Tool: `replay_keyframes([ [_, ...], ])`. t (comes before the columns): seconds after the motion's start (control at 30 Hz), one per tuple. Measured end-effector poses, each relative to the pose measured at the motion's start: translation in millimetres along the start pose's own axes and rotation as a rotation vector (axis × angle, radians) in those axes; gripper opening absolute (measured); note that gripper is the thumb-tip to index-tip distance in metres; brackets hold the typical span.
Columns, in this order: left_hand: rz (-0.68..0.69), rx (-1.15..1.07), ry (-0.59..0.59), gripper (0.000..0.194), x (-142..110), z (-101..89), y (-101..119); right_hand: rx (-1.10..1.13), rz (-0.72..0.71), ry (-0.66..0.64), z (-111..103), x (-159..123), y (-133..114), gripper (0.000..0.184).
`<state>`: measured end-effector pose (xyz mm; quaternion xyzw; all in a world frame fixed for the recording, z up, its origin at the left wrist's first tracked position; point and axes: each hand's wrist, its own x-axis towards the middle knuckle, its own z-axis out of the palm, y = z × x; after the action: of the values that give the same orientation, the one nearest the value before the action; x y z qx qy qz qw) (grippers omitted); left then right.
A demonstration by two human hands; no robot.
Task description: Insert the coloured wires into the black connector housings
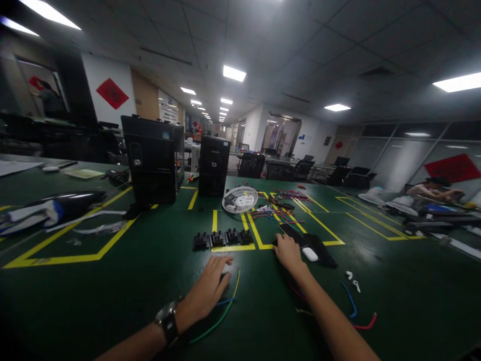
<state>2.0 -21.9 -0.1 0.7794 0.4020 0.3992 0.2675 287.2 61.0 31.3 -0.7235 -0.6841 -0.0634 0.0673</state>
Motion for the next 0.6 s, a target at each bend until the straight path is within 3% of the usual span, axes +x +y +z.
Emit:
replay_keyframes([
  [0.13,-0.031,-0.162,0.132,0.032,5.4,-3.2,3.0,0.159,-0.075,-0.017,-17.1,-20.0,-14.5,0.04],
  [0.27,-0.291,-0.684,0.191,0.047,12.6,-3.3,9.4,0.683,-0.227,0.074,-42.4,-57.1,-79.5,0.042],
  [0.33,-0.423,-0.986,0.194,0.05,14.0,-1.3,11.7,0.79,-0.367,0.123,-53.8,-81.0,-115.7,0.049],
  [0.4,-0.531,-1.155,0.203,0.05,12.9,0.7,12.2,0.833,-0.511,0.109,-61.5,-102.7,-139.6,0.056],
  [0.5,-0.651,-1.176,0.207,0.049,8.6,1.9,10.6,0.771,-0.523,0.096,-66.1,-124.1,-134.0,0.047],
  [0.6,-0.625,-1.129,0.161,0.05,5.1,2.3,8.5,0.513,-0.356,0.147,-62.4,-131.7,-84.5,0.024],
])
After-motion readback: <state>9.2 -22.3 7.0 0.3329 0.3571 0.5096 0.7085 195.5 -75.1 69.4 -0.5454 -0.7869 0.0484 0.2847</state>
